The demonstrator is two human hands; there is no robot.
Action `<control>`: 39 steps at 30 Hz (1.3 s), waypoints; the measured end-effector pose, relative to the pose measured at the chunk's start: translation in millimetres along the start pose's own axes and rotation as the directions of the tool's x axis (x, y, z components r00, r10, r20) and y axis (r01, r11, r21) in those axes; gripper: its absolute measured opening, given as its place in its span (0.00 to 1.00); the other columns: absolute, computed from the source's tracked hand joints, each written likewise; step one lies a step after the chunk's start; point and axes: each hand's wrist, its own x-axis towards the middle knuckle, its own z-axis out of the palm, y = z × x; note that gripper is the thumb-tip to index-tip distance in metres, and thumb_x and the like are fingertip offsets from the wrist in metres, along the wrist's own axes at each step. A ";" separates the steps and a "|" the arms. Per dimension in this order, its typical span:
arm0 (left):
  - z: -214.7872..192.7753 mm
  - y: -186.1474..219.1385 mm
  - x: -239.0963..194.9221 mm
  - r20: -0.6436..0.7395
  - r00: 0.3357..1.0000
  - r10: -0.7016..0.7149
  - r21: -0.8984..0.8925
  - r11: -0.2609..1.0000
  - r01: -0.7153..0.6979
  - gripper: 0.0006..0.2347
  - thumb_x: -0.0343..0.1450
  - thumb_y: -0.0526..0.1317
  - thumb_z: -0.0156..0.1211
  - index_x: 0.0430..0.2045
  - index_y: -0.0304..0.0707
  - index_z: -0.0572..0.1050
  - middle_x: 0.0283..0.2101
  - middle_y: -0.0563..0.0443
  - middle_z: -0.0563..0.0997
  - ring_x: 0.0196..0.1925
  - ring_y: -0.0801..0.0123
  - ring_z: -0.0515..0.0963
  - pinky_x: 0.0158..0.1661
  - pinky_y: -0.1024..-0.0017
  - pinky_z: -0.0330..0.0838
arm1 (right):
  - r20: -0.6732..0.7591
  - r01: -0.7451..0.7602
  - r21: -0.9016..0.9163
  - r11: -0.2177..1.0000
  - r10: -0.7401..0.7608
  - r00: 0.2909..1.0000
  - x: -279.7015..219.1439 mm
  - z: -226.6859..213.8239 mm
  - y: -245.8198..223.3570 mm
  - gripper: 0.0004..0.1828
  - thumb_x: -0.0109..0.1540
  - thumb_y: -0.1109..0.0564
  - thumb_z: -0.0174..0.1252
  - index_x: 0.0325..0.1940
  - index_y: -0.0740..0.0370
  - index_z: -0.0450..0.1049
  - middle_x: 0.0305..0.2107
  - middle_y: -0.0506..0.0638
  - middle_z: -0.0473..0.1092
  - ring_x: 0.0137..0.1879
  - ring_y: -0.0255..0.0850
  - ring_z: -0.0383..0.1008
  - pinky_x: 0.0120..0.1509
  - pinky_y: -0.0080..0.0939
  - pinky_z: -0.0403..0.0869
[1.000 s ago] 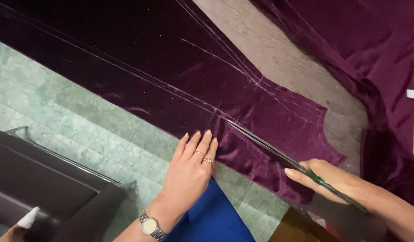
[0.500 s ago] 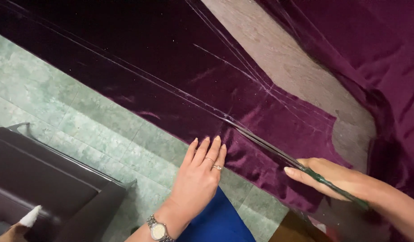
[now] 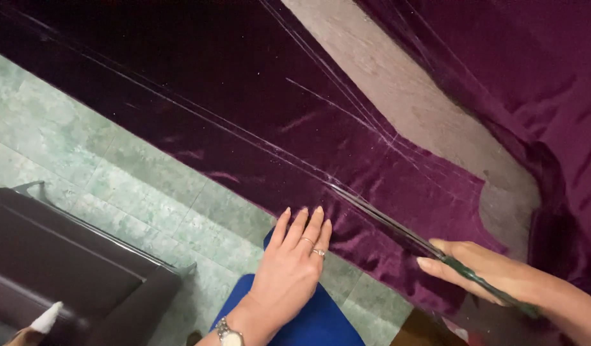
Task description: Cutting out pattern pieces from purple velvet fabric using large tailor's scissors along pre-marked chalk lines.
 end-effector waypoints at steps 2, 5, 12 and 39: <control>-12.5 -8.8 1.8 -0.022 1.000 -0.017 -0.043 0.999 0.016 0.18 0.68 0.32 0.45 0.52 0.28 0.70 0.58 0.33 0.71 0.59 0.44 0.69 0.62 0.46 0.54 | -0.003 -0.013 -0.056 0.998 0.013 1.000 -3.1 -2.0 1.6 0.20 0.65 0.35 0.49 0.29 0.50 0.62 0.21 0.38 0.59 0.27 0.30 0.59 0.35 0.33 0.66; -25.5 -35.2 3.3 -0.081 0.996 -0.045 -0.038 0.998 0.042 0.18 0.65 0.34 0.50 0.50 0.31 0.71 0.56 0.36 0.72 0.57 0.47 0.71 0.61 0.48 0.56 | -0.036 0.040 -0.087 0.995 -0.043 0.998 4.8 -0.7 14.3 0.19 0.65 0.37 0.49 0.29 0.50 0.64 0.18 0.38 0.59 0.25 0.30 0.58 0.34 0.35 0.65; -38.0 -84.1 -4.5 -0.132 0.982 -0.133 0.175 0.972 0.155 0.19 0.61 0.35 0.63 0.47 0.38 0.75 0.55 0.41 0.75 0.55 0.51 0.74 0.61 0.50 0.60 | -0.041 0.109 0.039 0.993 -0.107 0.993 11.1 -8.2 -16.4 0.20 0.65 0.38 0.45 0.28 0.53 0.61 0.24 0.38 0.61 0.31 0.30 0.60 0.40 0.35 0.68; -30.6 -91.5 -8.9 -0.085 0.991 -0.103 0.120 0.986 0.113 0.16 0.67 0.35 0.53 0.50 0.34 0.73 0.57 0.37 0.72 0.58 0.47 0.71 0.61 0.50 0.60 | -0.028 0.041 0.012 0.999 -0.040 0.999 23.1 -19.0 -55.8 0.23 0.69 0.40 0.49 0.27 0.52 0.54 0.23 0.38 0.50 0.28 0.32 0.50 0.34 0.37 0.59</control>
